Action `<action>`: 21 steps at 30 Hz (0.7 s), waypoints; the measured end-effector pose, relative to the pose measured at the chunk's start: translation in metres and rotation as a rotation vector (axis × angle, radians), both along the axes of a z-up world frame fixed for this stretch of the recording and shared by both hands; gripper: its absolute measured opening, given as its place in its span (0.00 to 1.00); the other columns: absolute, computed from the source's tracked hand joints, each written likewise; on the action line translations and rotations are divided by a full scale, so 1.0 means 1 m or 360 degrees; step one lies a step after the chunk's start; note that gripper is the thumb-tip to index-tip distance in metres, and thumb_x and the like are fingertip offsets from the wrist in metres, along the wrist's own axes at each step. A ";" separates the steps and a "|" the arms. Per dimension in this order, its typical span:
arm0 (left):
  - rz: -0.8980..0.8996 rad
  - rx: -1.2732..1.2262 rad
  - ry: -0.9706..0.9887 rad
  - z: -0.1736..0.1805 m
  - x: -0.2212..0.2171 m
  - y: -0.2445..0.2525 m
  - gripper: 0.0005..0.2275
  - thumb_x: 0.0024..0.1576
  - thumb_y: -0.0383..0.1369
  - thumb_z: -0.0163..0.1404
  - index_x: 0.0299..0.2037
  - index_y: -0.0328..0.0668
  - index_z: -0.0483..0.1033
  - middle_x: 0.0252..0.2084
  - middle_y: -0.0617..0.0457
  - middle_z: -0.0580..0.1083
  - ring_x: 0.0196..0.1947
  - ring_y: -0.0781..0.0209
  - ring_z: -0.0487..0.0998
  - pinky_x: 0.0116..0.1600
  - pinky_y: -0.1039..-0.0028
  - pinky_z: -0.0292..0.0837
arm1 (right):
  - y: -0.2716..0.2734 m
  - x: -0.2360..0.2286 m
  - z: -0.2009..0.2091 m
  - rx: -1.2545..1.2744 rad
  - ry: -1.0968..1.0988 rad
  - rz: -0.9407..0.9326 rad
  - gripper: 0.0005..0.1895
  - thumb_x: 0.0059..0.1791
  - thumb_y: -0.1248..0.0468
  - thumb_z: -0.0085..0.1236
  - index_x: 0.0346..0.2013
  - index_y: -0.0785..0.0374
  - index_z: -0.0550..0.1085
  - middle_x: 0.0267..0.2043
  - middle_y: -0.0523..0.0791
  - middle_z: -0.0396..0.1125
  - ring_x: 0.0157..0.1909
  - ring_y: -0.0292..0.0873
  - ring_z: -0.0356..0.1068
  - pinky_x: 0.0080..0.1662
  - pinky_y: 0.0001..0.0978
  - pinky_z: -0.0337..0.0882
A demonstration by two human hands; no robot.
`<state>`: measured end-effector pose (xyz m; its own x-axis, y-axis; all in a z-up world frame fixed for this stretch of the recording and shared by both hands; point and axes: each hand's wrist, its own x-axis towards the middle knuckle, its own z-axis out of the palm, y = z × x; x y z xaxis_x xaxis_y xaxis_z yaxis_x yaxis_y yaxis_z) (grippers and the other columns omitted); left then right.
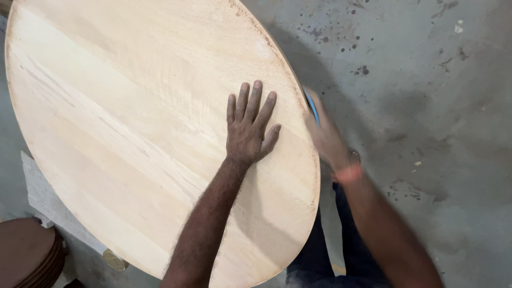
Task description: The person sands the edge and top surface of a round wooden table using a piece of sandpaper held by hand.
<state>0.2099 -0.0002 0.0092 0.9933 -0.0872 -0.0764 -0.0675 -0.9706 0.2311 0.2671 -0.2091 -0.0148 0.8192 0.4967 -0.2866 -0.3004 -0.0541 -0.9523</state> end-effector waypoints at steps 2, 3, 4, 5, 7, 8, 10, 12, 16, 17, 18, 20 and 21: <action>0.0014 -0.0019 0.0036 0.000 -0.003 0.000 0.28 0.68 0.50 0.40 0.77 0.55 0.56 0.81 0.47 0.47 0.82 0.47 0.41 0.82 0.49 0.28 | -0.031 -0.075 0.000 0.0018 0.0098 -0.0047 0.30 0.56 0.69 0.37 0.74 0.67 0.51 0.72 0.55 0.55 0.74 0.49 0.55 0.72 0.41 0.54; 0.0003 -0.0020 0.0008 0.000 -0.003 0.000 0.28 0.68 0.50 0.40 0.77 0.55 0.56 0.81 0.47 0.47 0.82 0.47 0.41 0.82 0.48 0.28 | -0.040 -0.114 0.006 0.0005 0.0438 -0.0149 0.30 0.55 0.70 0.36 0.74 0.69 0.50 0.72 0.57 0.54 0.74 0.50 0.52 0.71 0.42 0.51; -0.0008 -0.0022 -0.0021 -0.001 -0.002 0.000 0.27 0.68 0.50 0.41 0.77 0.55 0.55 0.81 0.47 0.47 0.82 0.47 0.41 0.82 0.48 0.29 | -0.045 -0.147 0.015 -0.0018 0.0384 -0.0193 0.30 0.55 0.70 0.35 0.74 0.71 0.50 0.73 0.58 0.53 0.75 0.52 0.51 0.71 0.42 0.51; -0.0005 -0.0026 -0.0006 -0.001 -0.005 0.000 0.27 0.68 0.50 0.41 0.77 0.55 0.55 0.81 0.47 0.47 0.82 0.47 0.41 0.82 0.48 0.29 | -0.046 -0.168 0.019 -0.0032 0.0344 -0.0238 0.30 0.55 0.70 0.35 0.73 0.73 0.49 0.73 0.60 0.52 0.75 0.54 0.50 0.71 0.43 0.50; 0.0001 -0.0033 0.0045 -0.001 -0.005 0.001 0.28 0.68 0.50 0.40 0.77 0.55 0.55 0.81 0.47 0.46 0.82 0.46 0.41 0.82 0.48 0.29 | -0.038 -0.172 0.021 -0.0189 0.0260 -0.0219 0.31 0.55 0.71 0.36 0.73 0.74 0.48 0.73 0.61 0.51 0.74 0.56 0.51 0.71 0.44 0.51; 0.0000 -0.0033 0.0044 -0.001 -0.004 0.001 0.28 0.68 0.50 0.40 0.77 0.55 0.55 0.81 0.47 0.46 0.82 0.46 0.41 0.82 0.48 0.29 | -0.031 -0.162 0.025 -0.0340 0.0162 -0.0202 0.32 0.55 0.71 0.37 0.73 0.74 0.46 0.72 0.63 0.51 0.74 0.57 0.52 0.70 0.45 0.53; -0.0013 -0.0041 0.0009 -0.002 -0.003 0.001 0.27 0.69 0.50 0.40 0.77 0.54 0.55 0.81 0.46 0.45 0.82 0.46 0.41 0.81 0.47 0.29 | -0.019 -0.111 0.019 -0.0387 -0.0161 -0.0158 0.31 0.56 0.69 0.39 0.73 0.73 0.48 0.70 0.62 0.56 0.71 0.58 0.60 0.70 0.45 0.59; -0.0015 -0.0045 0.0015 -0.003 -0.002 0.003 0.28 0.69 0.50 0.40 0.77 0.55 0.54 0.81 0.47 0.45 0.82 0.47 0.40 0.81 0.47 0.28 | -0.001 -0.047 0.009 -0.0425 -0.0423 -0.0023 0.33 0.57 0.67 0.43 0.74 0.74 0.45 0.72 0.67 0.53 0.73 0.62 0.59 0.69 0.48 0.62; 0.0147 -0.0049 0.0086 -0.009 -0.002 0.004 0.31 0.66 0.50 0.42 0.77 0.47 0.50 0.80 0.42 0.41 0.80 0.43 0.38 0.79 0.41 0.25 | 0.068 0.076 -0.021 -0.0688 -0.0812 0.0267 0.34 0.62 0.62 0.47 0.75 0.76 0.44 0.75 0.70 0.48 0.75 0.70 0.53 0.72 0.55 0.56; 0.0158 -0.0061 0.0080 -0.008 -0.004 0.004 0.31 0.66 0.50 0.42 0.77 0.47 0.50 0.80 0.42 0.41 0.80 0.43 0.38 0.79 0.41 0.25 | 0.073 0.092 -0.022 -0.0690 -0.0587 0.0364 0.34 0.63 0.62 0.46 0.75 0.76 0.44 0.75 0.70 0.47 0.74 0.69 0.51 0.71 0.55 0.55; 0.0460 -0.0113 -0.0009 -0.006 -0.004 0.004 0.32 0.67 0.48 0.42 0.78 0.44 0.49 0.81 0.40 0.41 0.81 0.41 0.38 0.79 0.41 0.26 | 0.071 0.087 -0.021 -0.0699 -0.0596 0.0375 0.34 0.63 0.62 0.46 0.75 0.76 0.44 0.75 0.70 0.47 0.74 0.69 0.51 0.71 0.55 0.55; 0.0751 -0.0197 -0.0139 -0.007 0.006 0.007 0.32 0.67 0.47 0.43 0.78 0.42 0.48 0.82 0.39 0.40 0.82 0.39 0.37 0.80 0.40 0.26 | 0.059 0.071 -0.019 -0.0575 -0.0726 0.0209 0.36 0.60 0.62 0.48 0.76 0.73 0.46 0.75 0.65 0.52 0.76 0.65 0.55 0.73 0.52 0.60; 0.0807 -0.0165 -0.0169 -0.004 0.006 0.006 0.32 0.68 0.47 0.44 0.78 0.41 0.48 0.81 0.38 0.41 0.82 0.38 0.38 0.80 0.40 0.27 | 0.044 0.049 -0.014 -0.0584 -0.0755 0.0171 0.36 0.59 0.62 0.47 0.76 0.73 0.45 0.76 0.66 0.50 0.77 0.66 0.53 0.73 0.51 0.58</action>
<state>0.2155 0.0054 0.0054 0.9145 0.4044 0.0106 0.3762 -0.8599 0.3451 0.3166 -0.1648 -0.0293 0.8504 0.5213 -0.0711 0.1771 -0.4108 -0.8944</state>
